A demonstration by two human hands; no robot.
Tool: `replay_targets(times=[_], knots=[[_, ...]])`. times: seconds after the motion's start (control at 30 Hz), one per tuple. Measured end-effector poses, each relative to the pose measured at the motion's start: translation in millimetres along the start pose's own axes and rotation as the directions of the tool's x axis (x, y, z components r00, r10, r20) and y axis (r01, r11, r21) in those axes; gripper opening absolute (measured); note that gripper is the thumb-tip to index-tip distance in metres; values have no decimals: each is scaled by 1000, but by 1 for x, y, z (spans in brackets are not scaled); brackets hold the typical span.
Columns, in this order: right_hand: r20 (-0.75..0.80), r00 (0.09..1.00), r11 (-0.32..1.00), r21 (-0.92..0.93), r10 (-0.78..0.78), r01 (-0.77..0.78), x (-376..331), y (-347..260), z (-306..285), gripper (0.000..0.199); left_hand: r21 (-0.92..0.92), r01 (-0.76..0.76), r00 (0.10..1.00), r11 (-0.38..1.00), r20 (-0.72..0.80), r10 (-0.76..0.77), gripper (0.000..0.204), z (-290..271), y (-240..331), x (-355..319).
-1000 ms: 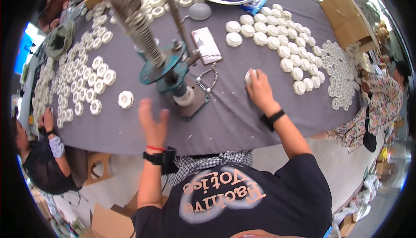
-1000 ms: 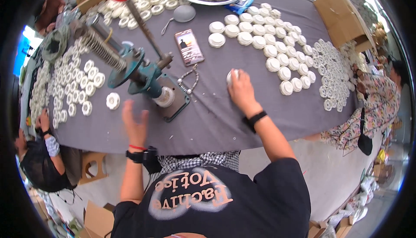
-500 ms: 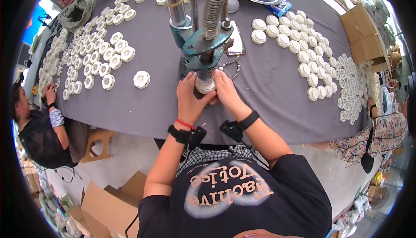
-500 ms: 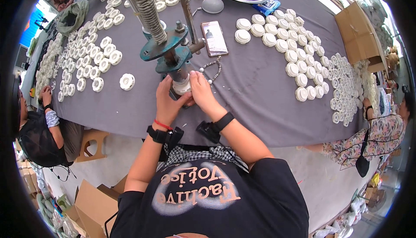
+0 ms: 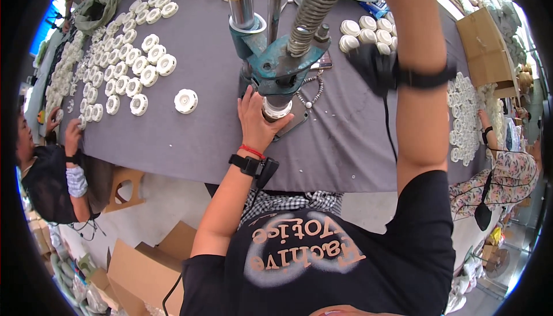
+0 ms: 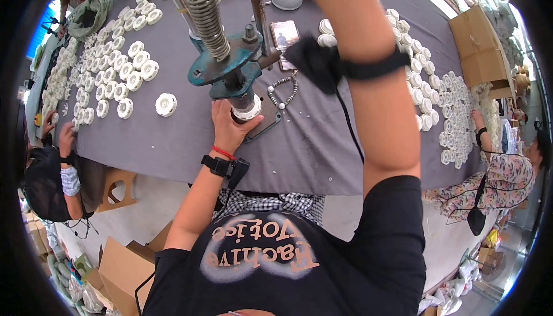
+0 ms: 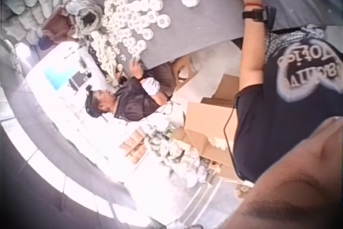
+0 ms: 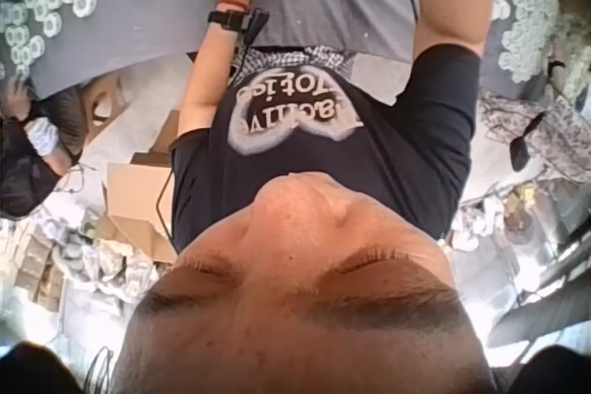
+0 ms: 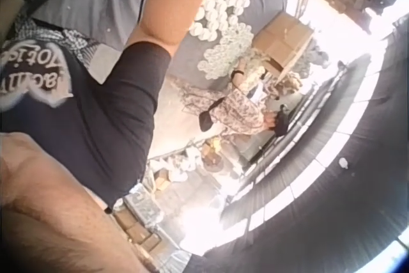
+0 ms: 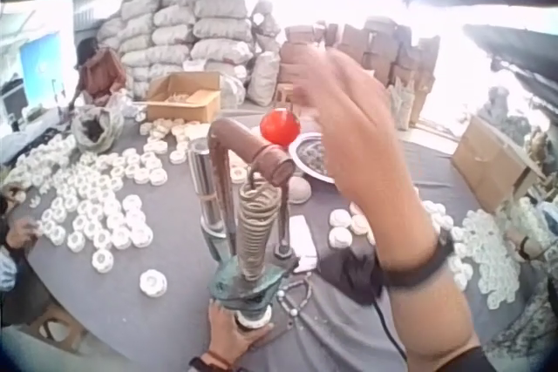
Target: Use a manual press machine to assemble white plastic components.
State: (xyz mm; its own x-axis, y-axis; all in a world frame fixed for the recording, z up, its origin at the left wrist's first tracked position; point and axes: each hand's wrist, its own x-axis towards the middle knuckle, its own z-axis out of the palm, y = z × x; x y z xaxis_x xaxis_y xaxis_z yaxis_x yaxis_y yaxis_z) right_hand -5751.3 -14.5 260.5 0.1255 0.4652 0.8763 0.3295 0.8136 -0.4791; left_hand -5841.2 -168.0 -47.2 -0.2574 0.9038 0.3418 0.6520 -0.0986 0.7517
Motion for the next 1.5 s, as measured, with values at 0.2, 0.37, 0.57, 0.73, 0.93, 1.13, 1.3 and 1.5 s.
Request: replay_targets(times=[0.2, 0.37, 0.57, 0.73, 0.93, 1.13, 1.3, 1.5], knots=[[843, 235, 749, 259, -483, 610, 31, -7, -26, 15, -82, 10, 998, 997, 59, -5, 66, -3, -17, -4], [863, 180, 689, -235, 473, -686, -93, -24, -187, 77, -113, 5, 987, 994, 160, 13, 66, -12, -31, -4], [573, 515, 743, -634, 638, -215, -322, 86, -128, 68, -105, -24, 968, 994, 246, 49, 111, -8, -23, 4], [558, 743, 914, -361, 370, -185, -281, 46, -159, 57, -88, -42, 985, 995, 164, 56, 103, -11, -25, -9], [253, 931, 687, 628, 262, -365, -174, -21, -164, 54, -39, -120, 992, 992, 18, 121, 59, -13, 7, 11], [439, 787, 833, -529, 433, -163, -208, 78, -205, 64, 206, -120, 992, 971, 51, 112, 67, -48, 8, 1], [-44, 722, -67, -998, 690, 3, -247, 197, -346, 65, 492, 53, 995, 869, -97, -6, 77, -89, -50, -21], [401, 722, 562, -827, 563, 21, -295, 134, -288, 50, 317, -21, 994, 948, -93, 54, 69, -69, -12, -42]])
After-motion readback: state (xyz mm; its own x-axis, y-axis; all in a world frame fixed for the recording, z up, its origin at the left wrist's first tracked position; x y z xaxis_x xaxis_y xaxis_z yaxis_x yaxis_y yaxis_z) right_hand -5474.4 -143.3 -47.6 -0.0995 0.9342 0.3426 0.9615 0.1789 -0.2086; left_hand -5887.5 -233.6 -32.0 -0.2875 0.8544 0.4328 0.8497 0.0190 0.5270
